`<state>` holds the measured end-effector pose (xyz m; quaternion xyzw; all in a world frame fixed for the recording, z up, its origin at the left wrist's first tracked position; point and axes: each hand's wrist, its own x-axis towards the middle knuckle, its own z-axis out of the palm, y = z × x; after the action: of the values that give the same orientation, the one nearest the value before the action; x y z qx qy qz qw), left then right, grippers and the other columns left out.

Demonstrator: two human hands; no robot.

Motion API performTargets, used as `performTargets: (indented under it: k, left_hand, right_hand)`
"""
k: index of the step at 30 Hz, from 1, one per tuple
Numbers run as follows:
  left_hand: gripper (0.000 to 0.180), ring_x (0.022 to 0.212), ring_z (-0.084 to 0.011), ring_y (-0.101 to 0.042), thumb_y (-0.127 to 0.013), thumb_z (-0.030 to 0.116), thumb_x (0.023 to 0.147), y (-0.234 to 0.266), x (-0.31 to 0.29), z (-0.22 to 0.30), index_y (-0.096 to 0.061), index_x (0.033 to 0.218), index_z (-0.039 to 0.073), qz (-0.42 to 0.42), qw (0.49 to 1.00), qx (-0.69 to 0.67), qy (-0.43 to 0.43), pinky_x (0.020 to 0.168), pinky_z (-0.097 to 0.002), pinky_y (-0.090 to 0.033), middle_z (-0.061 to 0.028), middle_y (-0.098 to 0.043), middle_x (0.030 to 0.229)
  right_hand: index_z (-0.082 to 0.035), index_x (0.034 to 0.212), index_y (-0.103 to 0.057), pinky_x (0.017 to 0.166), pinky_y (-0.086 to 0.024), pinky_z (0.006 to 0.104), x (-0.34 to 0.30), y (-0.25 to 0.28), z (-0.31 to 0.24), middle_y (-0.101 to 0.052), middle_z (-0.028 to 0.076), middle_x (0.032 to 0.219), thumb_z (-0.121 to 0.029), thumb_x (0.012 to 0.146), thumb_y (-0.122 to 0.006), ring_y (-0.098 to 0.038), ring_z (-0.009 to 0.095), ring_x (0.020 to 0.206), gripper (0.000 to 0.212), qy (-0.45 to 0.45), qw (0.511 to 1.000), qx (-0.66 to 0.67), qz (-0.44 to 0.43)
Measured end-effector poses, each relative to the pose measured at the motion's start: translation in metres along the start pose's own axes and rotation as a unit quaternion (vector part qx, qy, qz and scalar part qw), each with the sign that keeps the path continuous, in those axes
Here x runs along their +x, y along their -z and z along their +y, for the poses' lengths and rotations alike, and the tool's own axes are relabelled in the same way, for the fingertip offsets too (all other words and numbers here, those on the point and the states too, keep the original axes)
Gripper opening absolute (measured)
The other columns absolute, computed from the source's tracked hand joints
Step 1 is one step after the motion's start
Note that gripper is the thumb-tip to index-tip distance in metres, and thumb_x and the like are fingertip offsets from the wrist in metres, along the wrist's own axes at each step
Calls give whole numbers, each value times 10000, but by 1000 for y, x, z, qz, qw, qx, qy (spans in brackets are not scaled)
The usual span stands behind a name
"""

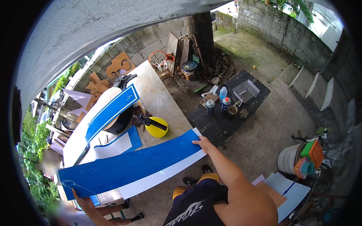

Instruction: Applying blue vinyl decals to white plastic signs using a spray bottle and a squeegee.

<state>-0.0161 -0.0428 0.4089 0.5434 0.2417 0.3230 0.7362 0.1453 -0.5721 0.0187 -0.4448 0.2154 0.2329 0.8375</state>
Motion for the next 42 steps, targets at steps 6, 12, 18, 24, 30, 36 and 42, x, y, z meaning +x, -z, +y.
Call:
performTargets:
  k: [6,12,18,24,30,36,42]
  left_hand:
    - [484,1119,-232,-499,-502,334,959,62,19,-97,-424,1301,1,75,992,-36,96,974,-373,-397,-111,-491,1287]
    - [373,971,-192,-589,-587,317,918,125,54,-227,-519,1187,68,101,977,-63,175,840,-368,-489,-59,-595,1102]
    - [426,1021,-248,-581,-563,298,931,199,24,-314,-435,1296,120,178,944,1,277,790,-424,-506,-94,-561,1186]
    - [410,972,-249,-594,-615,205,902,238,6,-372,-469,1267,89,177,942,1,286,776,-435,-506,-85,-583,1150]
    - [332,851,-234,-619,-675,177,853,211,38,-359,-566,1126,23,176,928,76,319,631,-400,-514,-94,-626,1017]
    - [388,846,-274,-657,-779,177,722,225,79,-381,-630,976,-75,170,876,332,305,749,-370,-510,-192,-669,971]
    - [410,849,-290,-666,-784,211,708,242,63,-366,-648,985,-60,172,859,400,268,760,-376,-512,-199,-681,933]
  right_hand:
    - [28,981,-630,736,-480,286,10,-1,-27,-652,67,878,-77,771,-705,-592,130,780,247,94,961,-245,81]
    - [33,1004,-613,741,-491,296,19,7,-44,-657,81,927,-41,814,-650,-608,149,806,208,128,913,-367,123]
    - [53,943,-620,704,-484,329,-3,-20,-23,-653,107,855,-56,738,-716,-603,183,752,251,131,813,-517,236]
    - [62,964,-632,764,-482,349,-48,-59,-25,-663,164,917,-19,744,-694,-638,241,855,243,146,768,-538,314]
    - [64,942,-626,770,-466,336,-32,-59,-37,-655,159,901,-50,769,-692,-619,218,842,218,160,753,-556,314]
    - [87,1091,-579,784,-468,316,-24,-59,-45,-648,130,995,-122,852,-648,-604,198,857,325,118,793,-525,286]
    - [69,1081,-587,756,-473,308,-29,-66,-27,-646,109,982,-108,869,-633,-602,177,837,280,88,822,-490,275]
